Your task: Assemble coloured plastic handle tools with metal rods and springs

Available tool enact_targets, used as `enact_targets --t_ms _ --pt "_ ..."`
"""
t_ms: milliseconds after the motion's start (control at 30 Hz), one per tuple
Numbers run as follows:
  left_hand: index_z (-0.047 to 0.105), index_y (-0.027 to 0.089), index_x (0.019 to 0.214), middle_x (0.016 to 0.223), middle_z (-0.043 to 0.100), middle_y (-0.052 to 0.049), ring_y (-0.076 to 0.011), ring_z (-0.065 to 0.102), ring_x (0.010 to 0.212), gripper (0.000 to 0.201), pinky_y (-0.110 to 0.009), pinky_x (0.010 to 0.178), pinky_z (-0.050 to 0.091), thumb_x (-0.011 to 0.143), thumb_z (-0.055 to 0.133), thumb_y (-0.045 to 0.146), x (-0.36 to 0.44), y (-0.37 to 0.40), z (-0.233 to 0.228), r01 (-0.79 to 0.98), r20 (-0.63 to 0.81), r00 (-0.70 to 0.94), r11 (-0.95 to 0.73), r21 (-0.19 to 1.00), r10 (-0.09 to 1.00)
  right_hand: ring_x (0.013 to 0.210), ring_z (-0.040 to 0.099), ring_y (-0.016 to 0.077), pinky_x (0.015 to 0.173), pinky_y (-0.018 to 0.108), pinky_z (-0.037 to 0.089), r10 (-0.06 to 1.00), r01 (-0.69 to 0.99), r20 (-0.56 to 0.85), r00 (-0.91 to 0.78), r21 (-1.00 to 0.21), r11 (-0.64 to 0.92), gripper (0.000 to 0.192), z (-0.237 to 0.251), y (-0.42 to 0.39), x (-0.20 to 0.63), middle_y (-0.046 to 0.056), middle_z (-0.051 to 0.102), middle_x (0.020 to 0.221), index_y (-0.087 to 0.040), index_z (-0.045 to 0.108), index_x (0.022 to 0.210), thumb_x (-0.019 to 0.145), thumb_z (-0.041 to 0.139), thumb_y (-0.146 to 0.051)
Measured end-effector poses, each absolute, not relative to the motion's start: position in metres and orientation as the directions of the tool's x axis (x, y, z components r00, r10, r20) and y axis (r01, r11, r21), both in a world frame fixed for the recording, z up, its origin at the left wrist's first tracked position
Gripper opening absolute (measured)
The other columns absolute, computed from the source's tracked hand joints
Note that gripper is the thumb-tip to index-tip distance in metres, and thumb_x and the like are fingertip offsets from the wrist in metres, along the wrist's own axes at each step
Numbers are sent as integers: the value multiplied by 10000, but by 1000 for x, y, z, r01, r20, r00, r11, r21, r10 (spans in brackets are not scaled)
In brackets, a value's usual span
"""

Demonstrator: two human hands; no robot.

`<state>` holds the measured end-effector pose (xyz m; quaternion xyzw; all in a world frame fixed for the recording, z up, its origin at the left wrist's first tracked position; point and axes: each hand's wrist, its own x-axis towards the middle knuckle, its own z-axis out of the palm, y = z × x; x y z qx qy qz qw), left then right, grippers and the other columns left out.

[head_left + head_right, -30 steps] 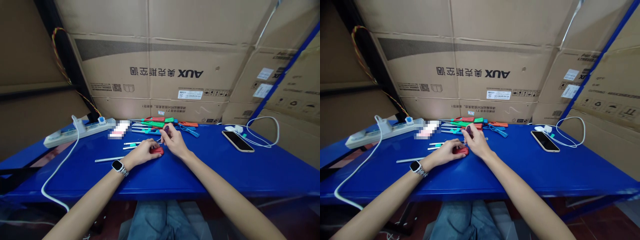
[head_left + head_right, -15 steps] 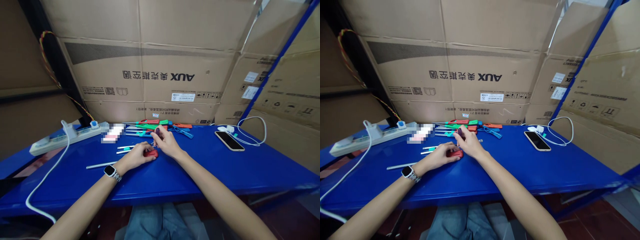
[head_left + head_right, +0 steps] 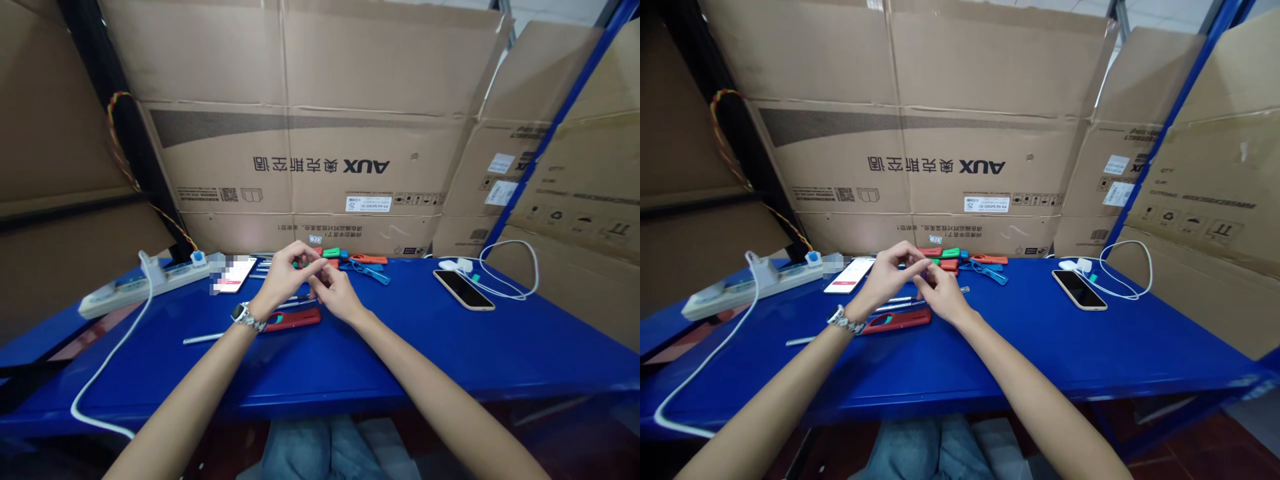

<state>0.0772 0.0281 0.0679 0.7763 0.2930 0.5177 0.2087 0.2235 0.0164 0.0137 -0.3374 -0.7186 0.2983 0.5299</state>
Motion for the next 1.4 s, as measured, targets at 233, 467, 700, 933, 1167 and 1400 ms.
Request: enact_targets --t_ms 233,467,700,933,1167,1400 --pt "683 162 732 712 632 -19 -142 558 661 245 -265 615 437 807 736 389 78 35 51 49 676 264 -709 703 688 583 589 139 549 248 477 777 227 592 -213 -743 629 302 18 13 224 0 656 700 -199 649 1056 945 542 -458" --pt "737 176 824 859 680 -58 -165 610 754 240 -291 683 479 879 669 400 68 29 50 44 699 330 -750 660 634 499 517 111 455 225 429 784 144 491 -381 -806 575 266 34 7 240 -31 572 617 -192 640 898 911 574 -450" --pt "703 163 824 831 688 -39 -164 614 754 284 -280 700 479 784 754 439 85 26 45 74 676 173 -694 716 716 459 490 101 395 211 374 859 89 476 -190 -863 498 402 20 16 230 -67 514 577 -212 471 765 767 734 -517" --pt "730 172 753 786 661 -43 -167 604 755 250 -286 696 467 833 721 409 80 28 47 24 689 269 -720 694 673 511 529 78 501 231 451 823 11 475 -312 -864 503 352 28 6 236 -13 633 813 -202 542 986 825 685 -480" --pt "740 185 899 931 631 -51 -171 610 846 218 -277 714 469 819 727 387 82 29 45 60 674 238 -703 708 699 481 505 79 467 231 421 849 -11 464 -254 -879 477 389 24 13 235 -22 603 726 -185 545 839 770 728 -521" --pt "701 172 686 853 632 -51 -193 612 886 263 -315 793 478 789 760 407 88 36 42 -16 705 193 -716 698 683 476 511 59 410 196 393 860 -18 479 -177 -875 484 421 20 12 228 -17 628 849 -214 490 922 751 757 -491"
